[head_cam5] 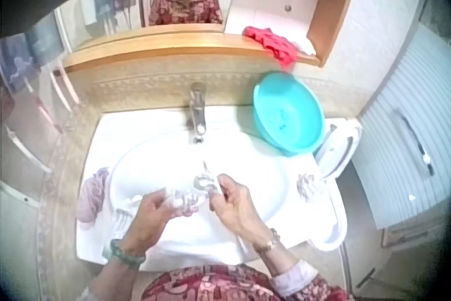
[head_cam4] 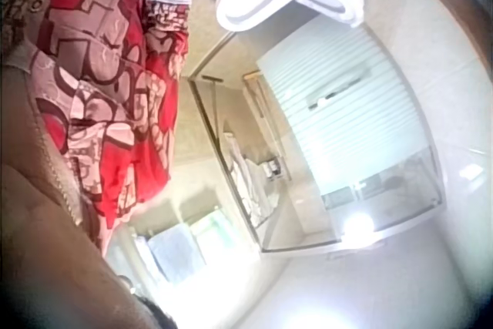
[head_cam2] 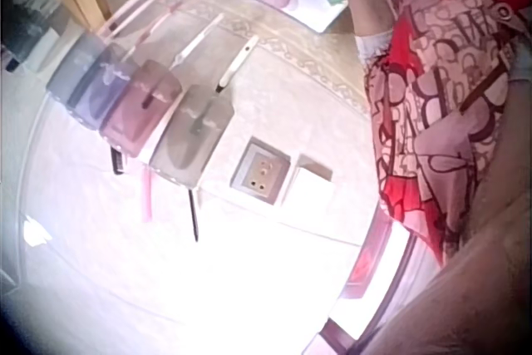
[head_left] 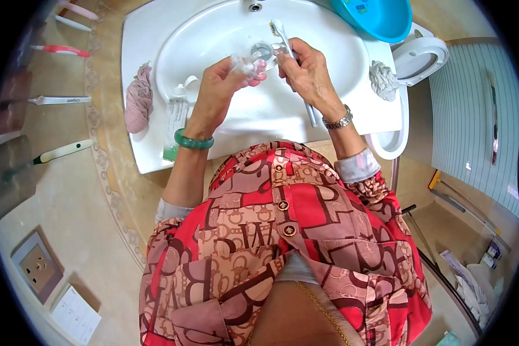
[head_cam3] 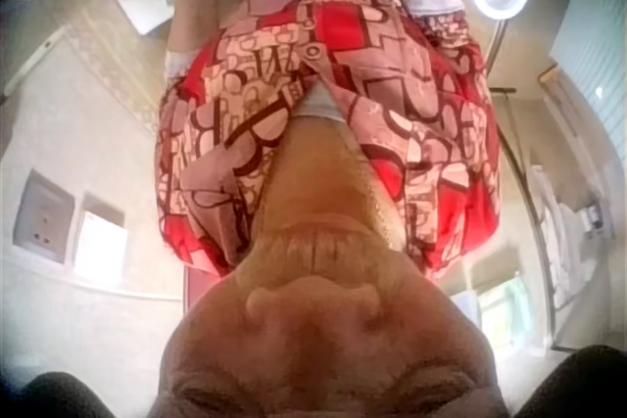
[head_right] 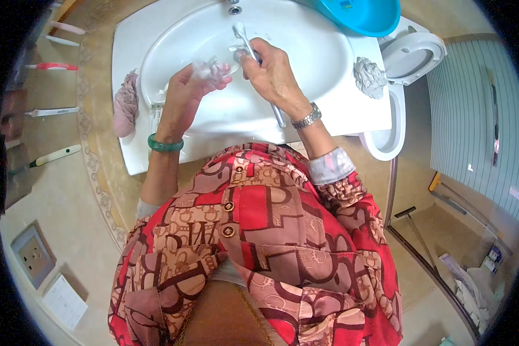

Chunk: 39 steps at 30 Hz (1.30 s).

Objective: The person cleans a set of dentures by applying toothpaste from a tube to a toothbrush and scrubbing various surfaces of the dentures over a sink.

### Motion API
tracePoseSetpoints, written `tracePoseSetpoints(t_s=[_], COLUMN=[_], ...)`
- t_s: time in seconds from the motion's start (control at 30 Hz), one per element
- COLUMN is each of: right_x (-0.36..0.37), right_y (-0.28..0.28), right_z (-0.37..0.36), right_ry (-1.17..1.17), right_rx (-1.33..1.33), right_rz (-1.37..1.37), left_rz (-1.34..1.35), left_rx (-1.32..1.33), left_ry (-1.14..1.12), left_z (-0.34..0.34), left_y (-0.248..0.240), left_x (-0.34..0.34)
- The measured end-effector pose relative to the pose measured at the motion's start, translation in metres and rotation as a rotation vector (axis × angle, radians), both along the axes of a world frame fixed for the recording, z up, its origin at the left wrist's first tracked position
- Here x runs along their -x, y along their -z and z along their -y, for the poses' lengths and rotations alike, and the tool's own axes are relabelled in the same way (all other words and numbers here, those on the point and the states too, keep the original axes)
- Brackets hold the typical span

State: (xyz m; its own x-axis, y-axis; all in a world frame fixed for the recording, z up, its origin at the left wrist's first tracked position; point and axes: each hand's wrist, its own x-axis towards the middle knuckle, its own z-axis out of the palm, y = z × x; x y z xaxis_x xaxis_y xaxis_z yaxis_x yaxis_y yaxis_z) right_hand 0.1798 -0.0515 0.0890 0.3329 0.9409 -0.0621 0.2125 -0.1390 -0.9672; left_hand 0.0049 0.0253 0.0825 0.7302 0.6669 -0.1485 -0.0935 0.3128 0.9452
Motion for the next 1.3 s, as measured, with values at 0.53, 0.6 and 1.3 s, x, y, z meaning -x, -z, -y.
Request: tracePoseSetpoints(t_s=[0.53,0.6,1.3], right_x=[0.011,0.016,0.039], right_y=[0.038,0.031,0.035], right_z=[0.043,0.053,0.04], right_ry=[-0.009,-0.131,-0.448], right_rx=[0.293,0.456,0.469], right_rz=[-0.042,0.011,0.696], left_rz=[-0.341,-0.397,-0.604], left_rx=[-0.068,-0.162,-0.401], left_ry=[0.002,0.058,0.132], left_z=[0.012,0.009,0.013], left_y=[0.047,0.054,0.081], left_x=[0.023,0.028,0.026])
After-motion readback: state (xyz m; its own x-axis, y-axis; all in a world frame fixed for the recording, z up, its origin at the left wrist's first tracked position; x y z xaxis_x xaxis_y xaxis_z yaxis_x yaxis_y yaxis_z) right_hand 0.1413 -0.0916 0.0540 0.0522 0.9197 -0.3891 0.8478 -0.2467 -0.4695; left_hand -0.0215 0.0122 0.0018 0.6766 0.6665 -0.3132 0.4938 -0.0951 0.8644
